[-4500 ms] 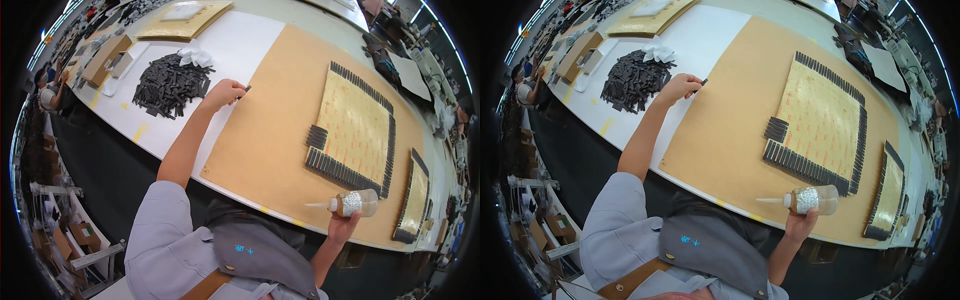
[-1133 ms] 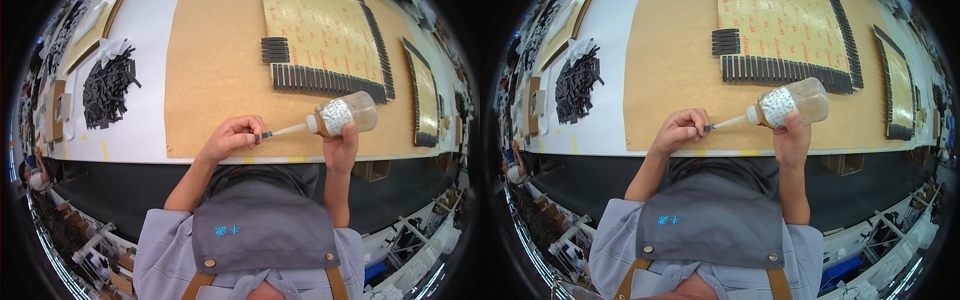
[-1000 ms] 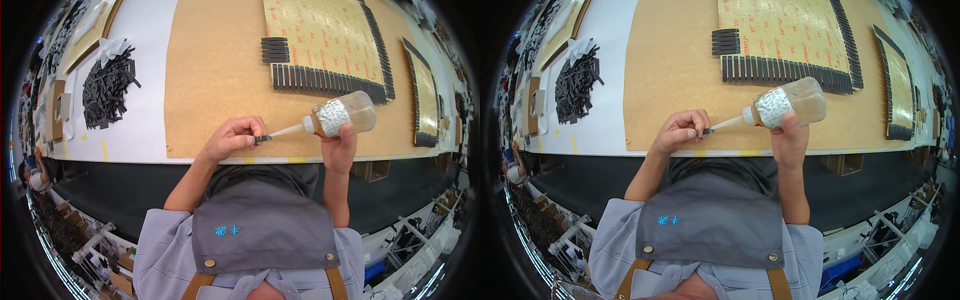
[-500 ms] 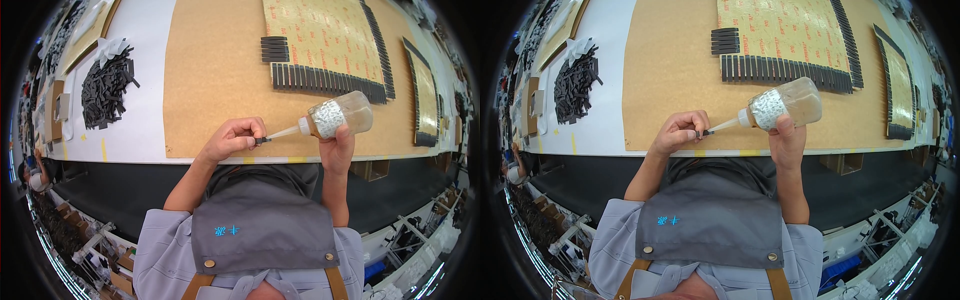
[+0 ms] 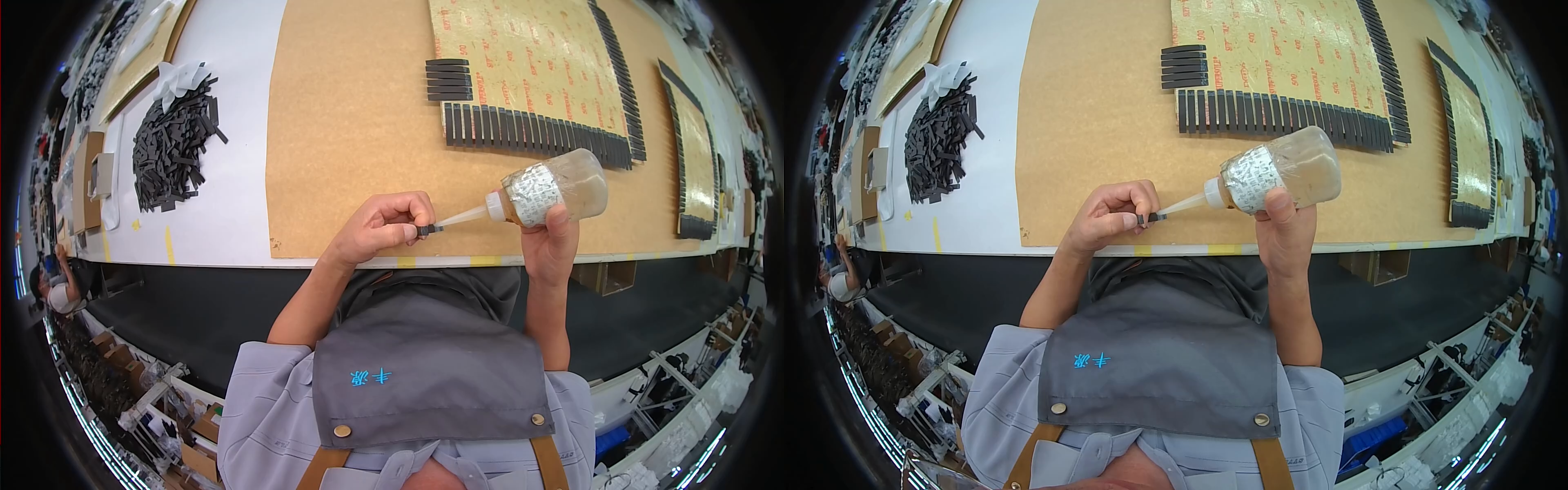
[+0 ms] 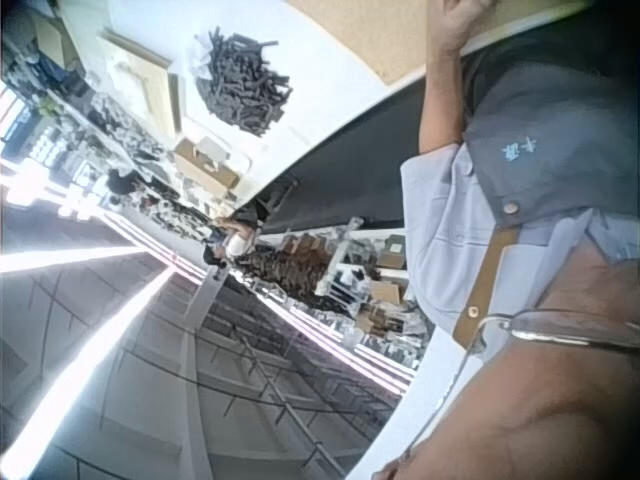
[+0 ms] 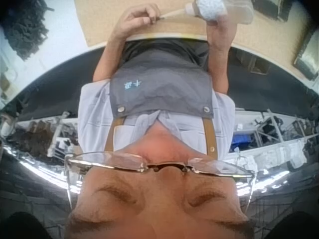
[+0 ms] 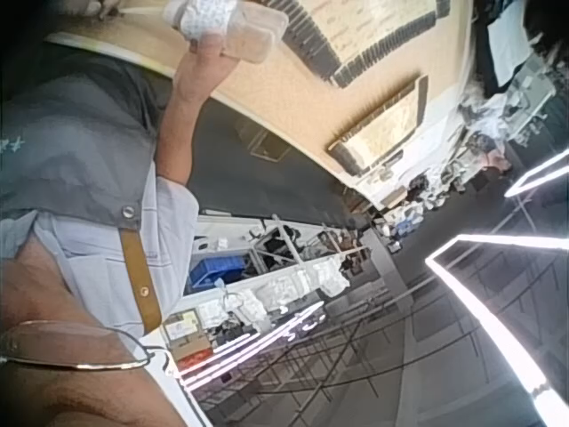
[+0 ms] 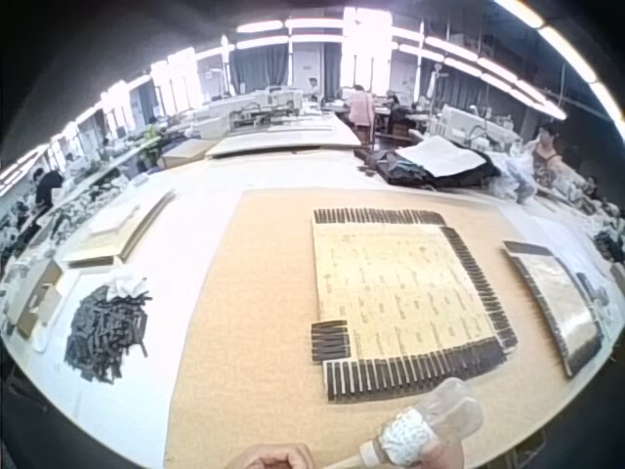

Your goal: Applying glue to small black leather or plastic pieces and arranging them on a template board for leather goods assembly.

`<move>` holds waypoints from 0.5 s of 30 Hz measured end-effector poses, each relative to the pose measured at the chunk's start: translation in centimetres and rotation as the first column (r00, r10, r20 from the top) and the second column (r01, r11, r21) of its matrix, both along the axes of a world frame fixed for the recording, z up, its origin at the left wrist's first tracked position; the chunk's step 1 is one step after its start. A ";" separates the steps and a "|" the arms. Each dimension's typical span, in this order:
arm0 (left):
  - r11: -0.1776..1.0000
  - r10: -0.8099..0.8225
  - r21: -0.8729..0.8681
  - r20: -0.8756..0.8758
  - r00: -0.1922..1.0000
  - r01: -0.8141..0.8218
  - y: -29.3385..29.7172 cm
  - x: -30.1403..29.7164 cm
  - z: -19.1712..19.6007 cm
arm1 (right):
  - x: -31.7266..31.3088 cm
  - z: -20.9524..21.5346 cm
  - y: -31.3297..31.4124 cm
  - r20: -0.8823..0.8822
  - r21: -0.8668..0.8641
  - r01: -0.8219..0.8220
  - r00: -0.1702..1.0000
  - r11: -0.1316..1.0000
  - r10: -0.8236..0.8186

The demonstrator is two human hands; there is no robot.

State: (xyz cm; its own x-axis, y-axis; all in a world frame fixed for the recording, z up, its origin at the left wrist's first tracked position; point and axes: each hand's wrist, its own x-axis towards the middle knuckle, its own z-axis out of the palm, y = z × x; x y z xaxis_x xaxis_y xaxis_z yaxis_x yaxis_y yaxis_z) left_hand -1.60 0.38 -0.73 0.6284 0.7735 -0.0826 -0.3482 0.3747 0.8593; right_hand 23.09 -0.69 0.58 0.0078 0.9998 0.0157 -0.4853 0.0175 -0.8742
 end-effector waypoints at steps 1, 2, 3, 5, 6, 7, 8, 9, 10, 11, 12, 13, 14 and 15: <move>1.000 0.000 0.000 0.000 1.000 0.000 0.0 0.0 0.0 | 0.1 -0.1 0.0 0.000 0.000 0.000 1.000 1.000 0.000; 1.000 0.003 0.003 -0.003 1.000 -0.003 0.0 0.0 0.1 | 0.2 -0.2 -0.1 0.010 0.005 -0.010 1.000 1.000 0.010; 1.000 0.008 0.007 -0.005 1.000 -0.008 0.0 0.0 0.1 | 0.2 -0.2 -0.1 0.020 0.011 -0.020 1.000 1.000 0.020; 1.000 0.011 0.012 0.004 1.000 -0.012 0.0 -0.1 0.1 | 0.3 -0.2 -0.4 0.029 0.015 -0.028 0.999 1.000 0.027; 1.000 0.015 0.018 0.014 1.000 -0.015 0.0 -0.1 0.1 | 0.3 -0.2 -0.4 0.038 0.020 -0.034 0.999 0.999 0.034; 1.000 0.015 0.018 0.014 1.000 -0.015 0.0 -0.1 0.1 | 0.3 -0.1 -0.4 0.038 0.020 -0.034 0.999 0.999 0.034; 1.000 0.017 0.020 0.014 1.000 -0.017 0.0 -0.1 0.1 | 0.4 0.0 -0.3 0.018 0.031 -0.020 1.000 0.999 0.019; 1.000 0.020 0.021 0.015 1.000 -0.020 0.0 -0.1 0.1 | 0.4 0.1 -0.3 -0.002 0.041 -0.005 1.000 0.999 0.005; 1.000 0.020 0.021 0.015 1.000 -0.020 0.0 -0.1 0.1 | 0.4 0.1 -0.3 -0.002 0.041 -0.005 1.000 0.999 0.005; 0.999 0.016 0.031 0.021 1.000 -0.017 -0.1 -0.1 0.0 | 0.4 0.1 -0.2 -0.008 0.037 0.008 1.000 0.999 -0.007; 0.999 0.011 0.042 0.028 1.000 -0.012 0.0 -0.1 0.0 | 0.5 0.1 -0.2 -0.013 0.032 0.021 1.000 0.999 -0.021; 0.999 0.010 0.042 0.028 1.000 -0.012 0.0 -0.1 -0.1 | 0.5 0.1 -0.2 -0.013 0.033 0.022 1.000 0.999 -0.021; 0.998 0.011 0.054 0.028 1.000 -0.012 0.0 -0.1 -0.1 | 0.5 -0.1 -0.2 -0.038 0.027 0.020 0.999 0.999 -0.019; 0.998 0.011 0.066 0.029 1.000 -0.013 0.0 -0.1 -0.2 | 0.5 -0.3 -0.3 -0.062 0.020 0.018 0.998 1.000 -0.017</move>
State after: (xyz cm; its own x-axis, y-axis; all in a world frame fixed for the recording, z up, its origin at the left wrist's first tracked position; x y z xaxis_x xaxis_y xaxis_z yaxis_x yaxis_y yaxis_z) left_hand -1.72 0.34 -0.89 0.6203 0.7843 -0.0129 -0.3774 0.3128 0.8716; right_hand 23.57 -0.97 0.29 0.0268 0.9990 0.0357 -0.5381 0.0445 -0.8417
